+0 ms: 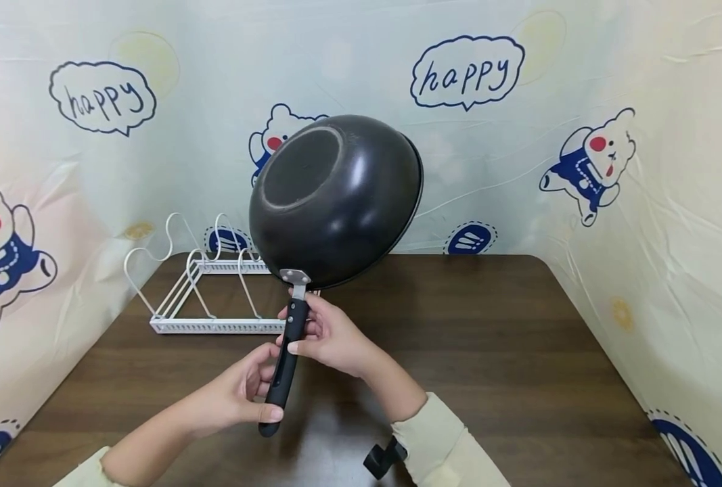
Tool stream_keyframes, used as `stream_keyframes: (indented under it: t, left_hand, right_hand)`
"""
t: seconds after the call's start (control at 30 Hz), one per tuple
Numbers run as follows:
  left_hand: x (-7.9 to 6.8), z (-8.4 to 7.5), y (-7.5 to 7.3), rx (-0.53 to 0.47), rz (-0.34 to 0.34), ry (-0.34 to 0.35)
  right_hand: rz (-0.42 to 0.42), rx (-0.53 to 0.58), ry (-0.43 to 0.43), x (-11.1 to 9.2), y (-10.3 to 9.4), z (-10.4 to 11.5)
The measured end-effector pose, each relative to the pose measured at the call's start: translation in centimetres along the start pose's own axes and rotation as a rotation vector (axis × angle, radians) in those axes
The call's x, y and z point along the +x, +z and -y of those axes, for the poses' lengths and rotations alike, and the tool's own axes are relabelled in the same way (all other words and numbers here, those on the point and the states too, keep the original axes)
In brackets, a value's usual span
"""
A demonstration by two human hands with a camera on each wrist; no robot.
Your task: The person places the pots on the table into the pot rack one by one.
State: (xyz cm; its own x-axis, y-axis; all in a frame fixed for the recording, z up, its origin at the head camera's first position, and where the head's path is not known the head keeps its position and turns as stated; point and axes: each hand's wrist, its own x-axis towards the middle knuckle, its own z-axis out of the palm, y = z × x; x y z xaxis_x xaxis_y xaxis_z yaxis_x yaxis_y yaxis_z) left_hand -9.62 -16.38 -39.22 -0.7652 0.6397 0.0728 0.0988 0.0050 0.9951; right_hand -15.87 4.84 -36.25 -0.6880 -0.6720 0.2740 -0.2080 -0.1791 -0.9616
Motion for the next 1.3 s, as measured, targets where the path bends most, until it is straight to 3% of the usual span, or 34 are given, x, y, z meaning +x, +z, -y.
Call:
stream_keyframes:
  t: [0.3, 0.53, 0.77, 1.07, 1.3]
  left_hand:
    - [-0.7, 1.2, 0.0, -0.170, 0.059, -0.111]
    - [-1.2, 3.0, 0.4, -0.329, 0.127, -0.117]
    - [-1.4, 4.1, 0.5, -0.359, 0.093, -0.158]
    - [-1.7, 5.0, 0.5, -0.429, 0.121, -0.225]
    - [-1.7, 5.1, 0.2, -0.354, 0.095, -0.240]
  right_hand:
    - [-0.018, -0.117, 0.116, 0.3, 1.4, -0.9]
    - [-0.003, -0.236, 0.217, 0.7, 2.2, -1.9]
    - [0.002, -0.304, 0.262, 0.8, 2.2, -2.5]
    - [0.032, -0.325, 0.244, 0.5, 2.6, -3.9]
    - [0.024, -0.375, 0.253, 0.4, 2.6, -4.2]
